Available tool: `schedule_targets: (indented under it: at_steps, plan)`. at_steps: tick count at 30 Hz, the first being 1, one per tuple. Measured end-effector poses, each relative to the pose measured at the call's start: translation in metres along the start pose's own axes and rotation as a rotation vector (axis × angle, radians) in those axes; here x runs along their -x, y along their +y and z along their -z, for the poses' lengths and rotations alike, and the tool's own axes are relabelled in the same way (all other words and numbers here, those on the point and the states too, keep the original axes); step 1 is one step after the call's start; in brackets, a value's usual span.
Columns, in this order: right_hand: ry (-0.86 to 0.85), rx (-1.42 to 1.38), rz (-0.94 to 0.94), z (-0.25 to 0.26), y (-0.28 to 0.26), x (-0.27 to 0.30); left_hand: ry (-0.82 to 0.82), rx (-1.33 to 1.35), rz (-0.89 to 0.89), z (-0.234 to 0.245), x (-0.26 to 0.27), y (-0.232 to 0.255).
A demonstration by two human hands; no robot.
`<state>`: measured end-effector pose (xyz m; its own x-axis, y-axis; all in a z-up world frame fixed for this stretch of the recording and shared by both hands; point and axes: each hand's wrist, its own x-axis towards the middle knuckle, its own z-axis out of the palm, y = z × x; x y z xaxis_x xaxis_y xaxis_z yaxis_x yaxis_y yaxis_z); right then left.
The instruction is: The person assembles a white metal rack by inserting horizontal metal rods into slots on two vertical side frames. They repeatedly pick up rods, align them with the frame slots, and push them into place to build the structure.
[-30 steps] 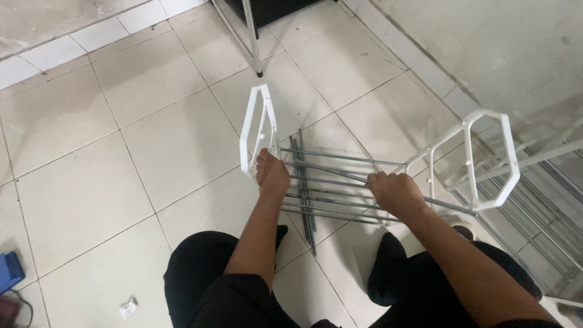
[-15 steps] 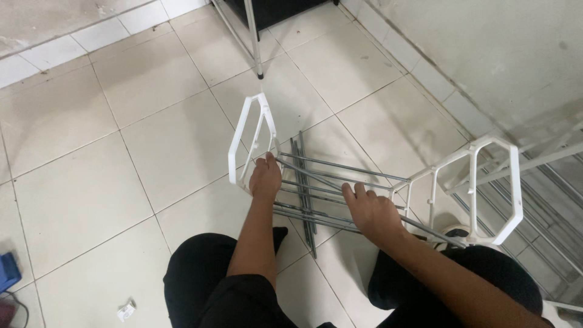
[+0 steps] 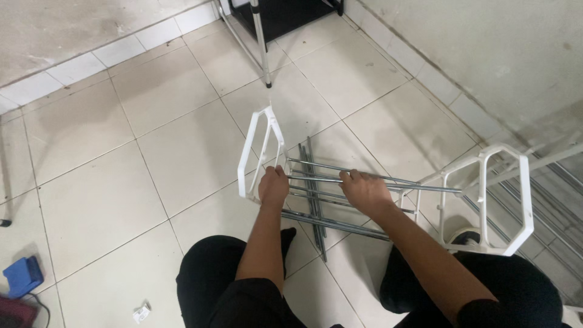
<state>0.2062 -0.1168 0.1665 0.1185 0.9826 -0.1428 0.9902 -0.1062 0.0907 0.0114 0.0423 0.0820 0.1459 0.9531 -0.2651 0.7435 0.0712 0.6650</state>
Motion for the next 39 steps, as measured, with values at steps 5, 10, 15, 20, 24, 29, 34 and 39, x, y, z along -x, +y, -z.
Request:
schedule_targets:
  at_steps: [5, 10, 15, 20, 24, 29, 34, 39]
  plan:
    - [0.214, 0.039, 0.183, -0.025, -0.019, -0.011, -0.010, -0.023, -0.004, 0.009, 0.010, 0.010]
    - [0.165, -0.104, 0.169, -0.029, -0.046, -0.020, 0.045, -0.021, -0.072, 0.008, 0.023, 0.010]
    - [0.215, -0.138, 0.174, -0.026, -0.067, -0.026, 0.105, -0.030, -0.150, 0.005, 0.031, -0.004]
    - [0.117, -0.196, 0.137, -0.024, -0.077, -0.020, 0.072, -0.012, -0.181, 0.014, 0.036, -0.017]
    - [0.130, -0.173, 0.143, -0.029, -0.079, -0.013, 0.017, -0.010, -0.153, 0.021, 0.040, -0.017]
    - [0.221, -0.212, 0.115, -0.033, -0.081, -0.008, -0.018, -0.044, -0.069, 0.023, 0.045, -0.010]
    - [0.166, -0.220, 0.110, -0.035, -0.088, -0.011, 0.014, -0.026, -0.010, 0.019, 0.043, -0.005]
    - [0.180, -0.244, 0.093, -0.047, -0.098, -0.007, 0.049, -0.003, -0.004, 0.016, 0.042, -0.010]
